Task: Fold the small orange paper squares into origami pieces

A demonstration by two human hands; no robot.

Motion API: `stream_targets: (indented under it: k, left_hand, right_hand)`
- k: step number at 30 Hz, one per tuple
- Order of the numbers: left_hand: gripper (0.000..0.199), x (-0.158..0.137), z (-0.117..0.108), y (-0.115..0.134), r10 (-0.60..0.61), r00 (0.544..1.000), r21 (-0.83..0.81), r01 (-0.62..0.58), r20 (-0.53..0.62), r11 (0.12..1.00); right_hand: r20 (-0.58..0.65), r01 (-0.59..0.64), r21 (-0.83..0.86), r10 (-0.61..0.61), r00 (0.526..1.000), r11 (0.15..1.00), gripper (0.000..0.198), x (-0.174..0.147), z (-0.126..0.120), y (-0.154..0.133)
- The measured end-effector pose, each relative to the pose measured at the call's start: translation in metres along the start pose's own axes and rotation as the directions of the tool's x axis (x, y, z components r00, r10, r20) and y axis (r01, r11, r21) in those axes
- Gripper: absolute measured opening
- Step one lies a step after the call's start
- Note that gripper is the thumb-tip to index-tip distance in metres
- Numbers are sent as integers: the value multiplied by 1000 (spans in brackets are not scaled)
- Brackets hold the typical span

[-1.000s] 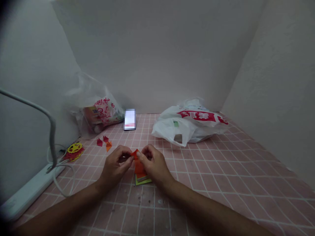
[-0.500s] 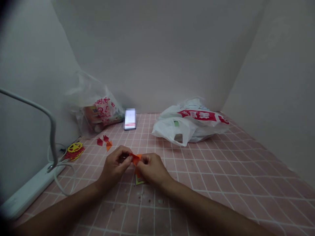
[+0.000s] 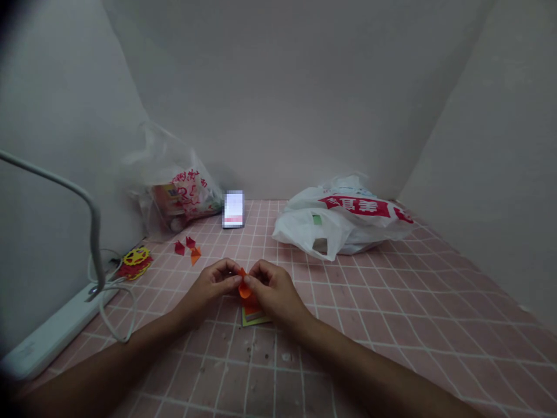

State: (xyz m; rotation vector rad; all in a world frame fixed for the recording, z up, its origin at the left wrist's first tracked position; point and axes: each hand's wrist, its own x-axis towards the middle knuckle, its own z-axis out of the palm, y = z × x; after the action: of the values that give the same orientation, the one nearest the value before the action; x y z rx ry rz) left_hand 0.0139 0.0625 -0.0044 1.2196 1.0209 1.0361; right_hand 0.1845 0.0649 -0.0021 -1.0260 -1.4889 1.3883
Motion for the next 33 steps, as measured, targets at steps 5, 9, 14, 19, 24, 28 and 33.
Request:
stream_targets:
  k: [5, 9, 14, 19, 24, 28, 33]
  left_hand:
    - [25, -1, 1, -1, -24, 1000, 21, 23, 16, 1000]
    - [23, -3, 3, 1, -7, 999, 71, 4, 40, 997]
    - [21, -4, 2, -3, 78, 996, 78, -80, 36, 994]
    - [19, -3, 2, -3, 92, 995, 134, -95, 35, 986]
    - [16, -4, 3, -1, 89, 996, 136, -90, 13, 987]
    - [18, -4, 3, -1, 80, 997, 119, -81, 11, 990]
    - [19, -5, 3, 0, 56, 998, 141, -53, -14, 989]
  right_hand:
    - [2, -25, 41, 25, 1000, 999, 19, 0, 2, 5]
    - [-24, 6, 4, -6, 1000, 1000, 19, 0, 2, 9]
    - [-43, 2, 4, -1, 999, 1000, 21, 0, 2, 10]
    - [-43, -18, 28, 19, 999, 999, 22, -1, 4, 9]
    - [-41, -22, 30, 23, 999, 999, 21, -1, 5, 8]
    - [-47, -9, 15, 10, 999, 1000, 21, -1, 4, 7]
    - [-41, 7, -6, -8, 999, 1000, 21, -1, 4, 7]
